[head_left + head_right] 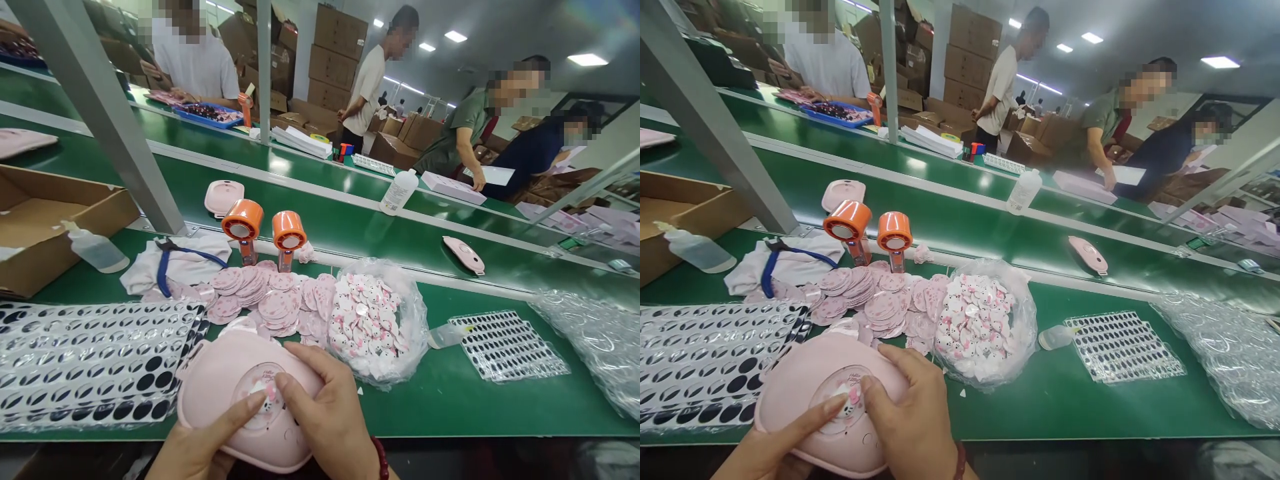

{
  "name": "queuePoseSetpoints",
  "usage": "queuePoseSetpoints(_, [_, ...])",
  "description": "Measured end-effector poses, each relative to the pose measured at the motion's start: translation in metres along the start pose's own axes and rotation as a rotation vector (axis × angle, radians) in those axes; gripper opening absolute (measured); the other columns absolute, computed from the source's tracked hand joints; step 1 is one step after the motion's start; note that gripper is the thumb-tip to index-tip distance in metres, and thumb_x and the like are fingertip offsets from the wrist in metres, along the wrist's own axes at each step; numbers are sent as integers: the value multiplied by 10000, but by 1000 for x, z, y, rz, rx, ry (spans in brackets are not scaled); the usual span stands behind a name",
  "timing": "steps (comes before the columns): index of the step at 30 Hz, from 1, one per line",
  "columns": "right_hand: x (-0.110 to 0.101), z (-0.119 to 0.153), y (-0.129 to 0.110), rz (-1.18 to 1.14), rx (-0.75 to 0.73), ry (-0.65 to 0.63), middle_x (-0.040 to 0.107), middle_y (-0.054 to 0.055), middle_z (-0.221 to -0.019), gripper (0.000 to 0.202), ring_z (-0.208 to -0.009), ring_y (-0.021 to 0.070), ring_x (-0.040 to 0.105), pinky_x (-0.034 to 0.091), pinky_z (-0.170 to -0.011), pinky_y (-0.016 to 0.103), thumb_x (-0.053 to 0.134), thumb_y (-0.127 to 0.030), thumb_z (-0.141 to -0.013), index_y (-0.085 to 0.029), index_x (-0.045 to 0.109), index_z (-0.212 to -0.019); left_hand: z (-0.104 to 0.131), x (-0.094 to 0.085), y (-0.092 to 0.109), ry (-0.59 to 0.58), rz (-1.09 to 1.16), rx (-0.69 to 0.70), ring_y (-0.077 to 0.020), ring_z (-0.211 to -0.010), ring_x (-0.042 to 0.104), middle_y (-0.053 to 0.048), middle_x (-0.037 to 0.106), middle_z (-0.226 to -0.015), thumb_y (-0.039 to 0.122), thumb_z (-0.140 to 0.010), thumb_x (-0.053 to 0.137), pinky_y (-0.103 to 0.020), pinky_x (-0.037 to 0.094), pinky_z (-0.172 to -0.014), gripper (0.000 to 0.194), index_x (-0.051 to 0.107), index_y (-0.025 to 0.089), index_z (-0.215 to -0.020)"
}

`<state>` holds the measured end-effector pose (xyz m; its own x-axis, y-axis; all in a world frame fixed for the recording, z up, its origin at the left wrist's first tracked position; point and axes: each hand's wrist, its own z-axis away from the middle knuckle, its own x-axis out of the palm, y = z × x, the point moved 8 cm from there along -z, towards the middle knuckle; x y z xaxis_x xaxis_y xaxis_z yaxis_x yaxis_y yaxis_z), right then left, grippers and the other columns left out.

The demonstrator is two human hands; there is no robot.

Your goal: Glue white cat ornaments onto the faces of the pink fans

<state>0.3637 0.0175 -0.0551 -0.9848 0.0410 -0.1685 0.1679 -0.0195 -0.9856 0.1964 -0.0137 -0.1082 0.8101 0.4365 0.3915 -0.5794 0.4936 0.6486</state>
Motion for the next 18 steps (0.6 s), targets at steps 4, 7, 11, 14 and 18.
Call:
queuePoseSetpoints(4, [0,3,-1,26,-29,9,767,51,-1134,356,-1067,259,703,536,-988,384,726,-309,-823,-246,773,-1170,4,0,2,55,-23,13,-389,-1178,677,-81,762,-1229,159,-475,997,-443,640,-913,1199,433,325,-1520])
queuePoseSetpoints(7, [-2,4,0,40,-28,22,755,55,-1174,364,-1109,263,688,519,-1025,392,721,-307,-828,-248,767,-1184,5,1,3,74,-16,28,-387,-1140,698,-80,778,-1182,161,-448,1009,-461,624,-948,1218,440,310,-1515])
queuePoseSetpoints(11, [-2,4,-5,77,-80,7,759,48,-1146,335,-1073,248,697,538,-991,385,701,-338,-869,-248,753,-1187,4,3,5,81,0,15,-371,-1088,724,-71,793,-1124,80,-457,987,-442,623,-949,1160,490,280,-1486])
queuePoseSetpoints(14, [-1,8,-22,182,-262,27,723,74,-1190,428,-1085,264,673,546,-959,410,740,-405,-856,-228,704,-1243,7,3,7,134,76,-24,-348,-1046,744,-63,803,-1067,-16,-530,917,-396,656,-859,1035,540,266,-1451])
queuePoseSetpoints(18, [4,21,-45,329,-548,128,677,76,-1127,356,-1016,262,639,546,-891,425,774,-308,-803,-236,710,-1146,11,8,7,144,111,-68,-332,-1031,750,-102,795,-1092,-85,-662,783,-372,668,-800,805,605,209,-1390])
